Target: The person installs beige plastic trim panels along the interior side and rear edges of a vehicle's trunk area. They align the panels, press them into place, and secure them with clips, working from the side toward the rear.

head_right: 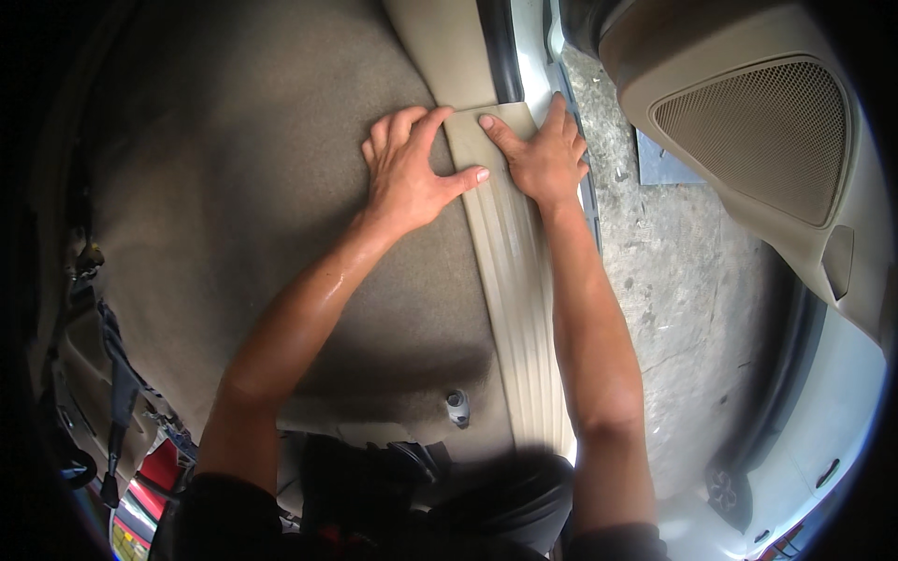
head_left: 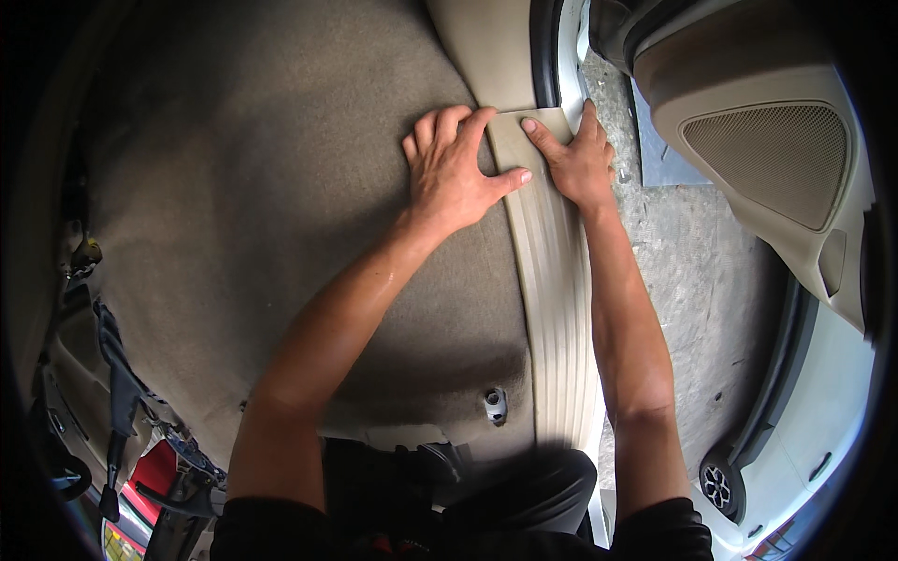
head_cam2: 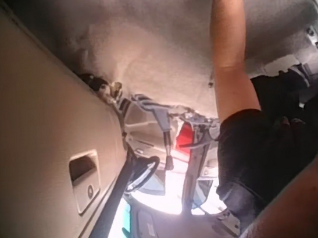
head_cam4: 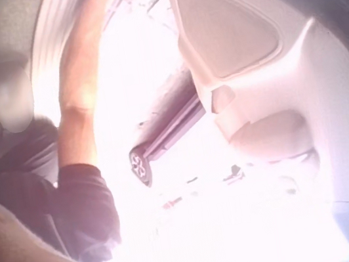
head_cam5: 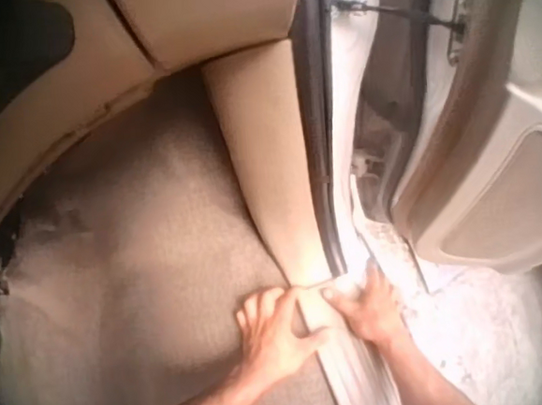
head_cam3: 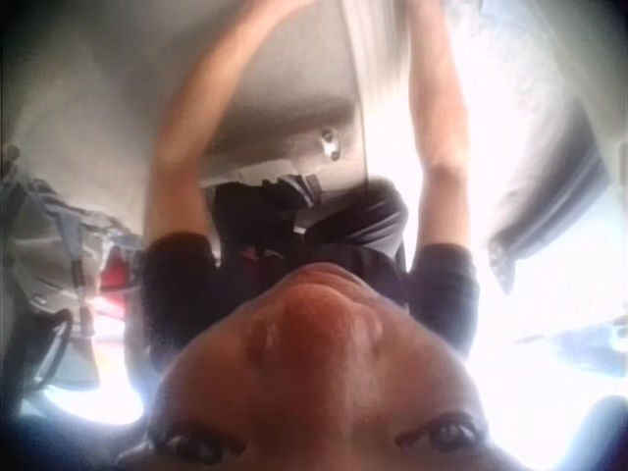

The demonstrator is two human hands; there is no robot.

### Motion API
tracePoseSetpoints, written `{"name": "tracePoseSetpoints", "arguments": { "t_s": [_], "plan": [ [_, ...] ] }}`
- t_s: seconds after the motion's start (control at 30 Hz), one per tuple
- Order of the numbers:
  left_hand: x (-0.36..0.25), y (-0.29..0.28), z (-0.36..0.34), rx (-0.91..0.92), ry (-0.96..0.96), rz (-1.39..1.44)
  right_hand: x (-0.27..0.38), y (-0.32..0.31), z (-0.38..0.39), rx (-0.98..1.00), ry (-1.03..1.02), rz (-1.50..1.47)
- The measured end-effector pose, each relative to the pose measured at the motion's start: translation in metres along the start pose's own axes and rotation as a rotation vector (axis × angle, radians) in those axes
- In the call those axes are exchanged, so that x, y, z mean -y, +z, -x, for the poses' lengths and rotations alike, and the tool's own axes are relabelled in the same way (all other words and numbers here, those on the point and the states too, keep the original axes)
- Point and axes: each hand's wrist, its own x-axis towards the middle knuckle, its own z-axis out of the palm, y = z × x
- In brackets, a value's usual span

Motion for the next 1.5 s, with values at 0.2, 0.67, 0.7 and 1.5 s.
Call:
{"name": "tracePoseSetpoints", "arguments": {
  "t_s": [0.2, 0.67, 0.7, 1.5],
  "plan": [
    [-0.045, 0.001, -0.006, 0.019, 0.377, 0.225, -0.032, 0.01, -0.017, -0.027, -0.074, -0.002],
    [-0.02, 0.026, 0.075, 0.089, 0.265, -0.04, 0.077, -0.137, -0.002, 0.445, -0.981, -1.402],
    [-0.027, 0.028, 0.071, 0.084, 0.289, -0.01, 0.084, -0.162, -0.007, 0.567, -1.047, -1.498],
    [-0.019, 0.02, 0.077, 0.078, 0.271, 0.09, 0.069, -0.021, -0.033, 0.565, -0.567, -1.316]
  ]
}}
